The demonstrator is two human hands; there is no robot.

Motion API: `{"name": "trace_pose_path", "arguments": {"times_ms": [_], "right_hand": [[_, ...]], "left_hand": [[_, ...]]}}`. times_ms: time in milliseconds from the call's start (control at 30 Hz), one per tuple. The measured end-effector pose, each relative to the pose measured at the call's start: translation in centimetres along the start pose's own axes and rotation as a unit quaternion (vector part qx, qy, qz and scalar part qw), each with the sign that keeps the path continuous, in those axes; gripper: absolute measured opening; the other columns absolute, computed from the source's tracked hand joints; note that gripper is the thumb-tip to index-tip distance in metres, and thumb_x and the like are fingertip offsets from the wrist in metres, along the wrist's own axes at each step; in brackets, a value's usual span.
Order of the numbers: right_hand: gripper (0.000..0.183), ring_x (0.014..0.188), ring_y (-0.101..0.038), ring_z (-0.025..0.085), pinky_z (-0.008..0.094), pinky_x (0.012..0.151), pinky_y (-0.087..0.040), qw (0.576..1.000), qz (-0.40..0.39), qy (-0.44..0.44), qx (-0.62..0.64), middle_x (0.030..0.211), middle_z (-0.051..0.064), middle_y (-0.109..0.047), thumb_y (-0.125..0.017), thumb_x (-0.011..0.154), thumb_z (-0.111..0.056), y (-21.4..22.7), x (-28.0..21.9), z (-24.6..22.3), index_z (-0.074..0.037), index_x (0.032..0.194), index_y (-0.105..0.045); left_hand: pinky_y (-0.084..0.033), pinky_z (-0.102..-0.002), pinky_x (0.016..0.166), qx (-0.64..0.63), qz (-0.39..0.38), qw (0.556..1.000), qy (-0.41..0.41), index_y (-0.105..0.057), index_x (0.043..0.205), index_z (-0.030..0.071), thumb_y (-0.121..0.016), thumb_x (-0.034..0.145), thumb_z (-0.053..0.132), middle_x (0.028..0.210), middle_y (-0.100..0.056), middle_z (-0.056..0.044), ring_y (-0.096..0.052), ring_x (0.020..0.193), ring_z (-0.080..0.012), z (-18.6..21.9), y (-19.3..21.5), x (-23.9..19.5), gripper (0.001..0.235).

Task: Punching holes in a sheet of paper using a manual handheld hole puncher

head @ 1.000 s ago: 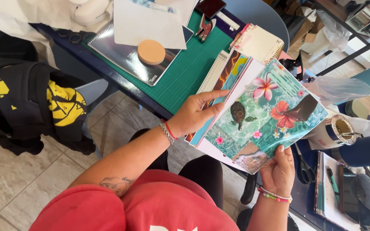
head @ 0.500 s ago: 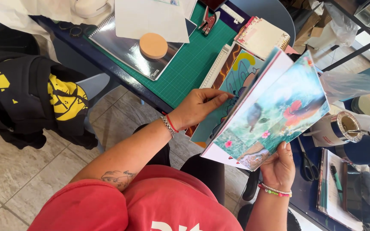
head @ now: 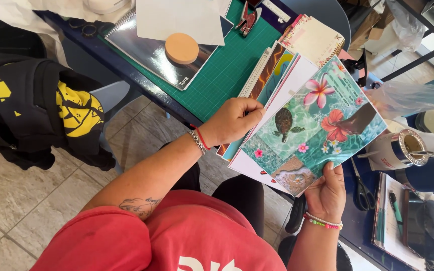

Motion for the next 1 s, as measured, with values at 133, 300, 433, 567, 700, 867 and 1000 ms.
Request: {"name": "trace_pose_path", "arguments": {"times_ms": [133,300,433,567,700,867,1000], "right_hand": [[0.032,0.12,-0.067,0.028,0.046,0.107,-0.054,1.0,0.0,0.0,0.01,0.13,0.013,-0.068,-0.059,0.102,-0.011,-1.2,-0.9,-0.3,-0.009,0.134,-0.06],[0.043,0.127,-0.061,0.025,0.044,0.116,-0.046,1.0,0.008,-0.003,0.002,0.141,0.014,-0.063,-0.058,0.099,-0.013,-1.9,-1.1,-0.2,-0.007,0.141,-0.056],[0.033,0.119,-0.065,0.025,0.042,0.108,-0.052,1.0,0.018,-0.003,-0.018,0.133,0.014,-0.067,-0.059,0.099,-0.01,-1.6,-0.5,0.0,-0.005,0.132,-0.061],[0.029,0.111,-0.069,0.021,0.035,0.101,-0.055,1.0,0.023,0.005,-0.005,0.125,0.013,-0.071,-0.061,0.1,-0.009,-0.8,-0.3,0.1,-0.005,0.129,-0.063],[0.036,0.12,-0.065,0.023,0.042,0.109,-0.051,0.999,0.044,0.02,0.014,0.135,0.01,-0.067,-0.061,0.098,-0.01,0.8,0.2,-0.8,-0.012,0.134,-0.061],[0.055,0.138,-0.059,0.021,0.044,0.122,-0.043,0.994,0.065,0.079,0.039,0.151,0.004,-0.061,-0.069,0.091,-0.016,1.1,-0.6,-4.1,-0.02,0.145,-0.056],[0.047,0.14,-0.06,0.021,0.049,0.124,-0.044,0.993,0.084,0.086,0.014,0.149,0.001,-0.063,-0.063,0.1,-0.02,2.4,-0.8,-5.6,-0.025,0.146,-0.058]], "left_hand": [[-0.051,-0.035,0.074,0.076,-0.016,0.996,-0.05,-0.075,0.09,0.011,-0.062,0.094,0.024,0.073,-0.067,-0.006,-0.064,0.078,-0.016,3.5,0.7,-0.3,0.019],[-0.043,-0.032,0.065,0.142,-0.009,0.985,-0.099,-0.073,0.089,0.012,-0.06,0.098,0.04,0.076,-0.066,0.001,-0.058,0.066,-0.0129,5.0,0.9,-0.5,0.032],[-0.039,-0.028,0.055,0.093,0.003,0.994,-0.051,-0.076,0.088,0.012,-0.069,0.095,0.031,0.075,-0.068,0.002,-0.048,0.058,-0.0083,4.8,1.0,-0.4,0.022],[-0.034,-0.025,0.049,-0.012,-0.033,0.999,-0.031,-0.077,0.092,0.011,-0.068,0.096,0.038,0.068,-0.065,0.002,-0.047,0.056,-0.0078,4.4,1.1,-0.5,0.029],[-0.056,-0.022,0.051,-0.08,-0.004,0.997,-0.019,-0.074,0.096,0.011,-0.068,0.097,0.03,0.076,-0.073,0.0,-0.066,0.058,-0.0081,4.2,2.4,0.2,0.02],[-0.056,-0.024,0.073,-0.013,0.069,0.997,-0.043,-0.075,0.093,0.009,-0.065,0.098,0.034,0.078,-0.073,-0.001,-0.067,0.076,-0.0092,5.1,4.2,0.5,0.028],[-0.046,-0.023,0.066,-0.01,0.08,0.996,-0.042,-0.074,0.092,0.009,-0.065,0.099,0.034,0.07,-0.06,0.005,-0.051,0.07,-0.0063,4.6,4.4,0.5,0.027]]}}
Point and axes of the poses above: each hand's wrist, its own x-axis towards the middle knuckle, its own y-axis out of the back of the hand, z = x × y, the point moved 1 cm from there along x, towards the middle knuckle
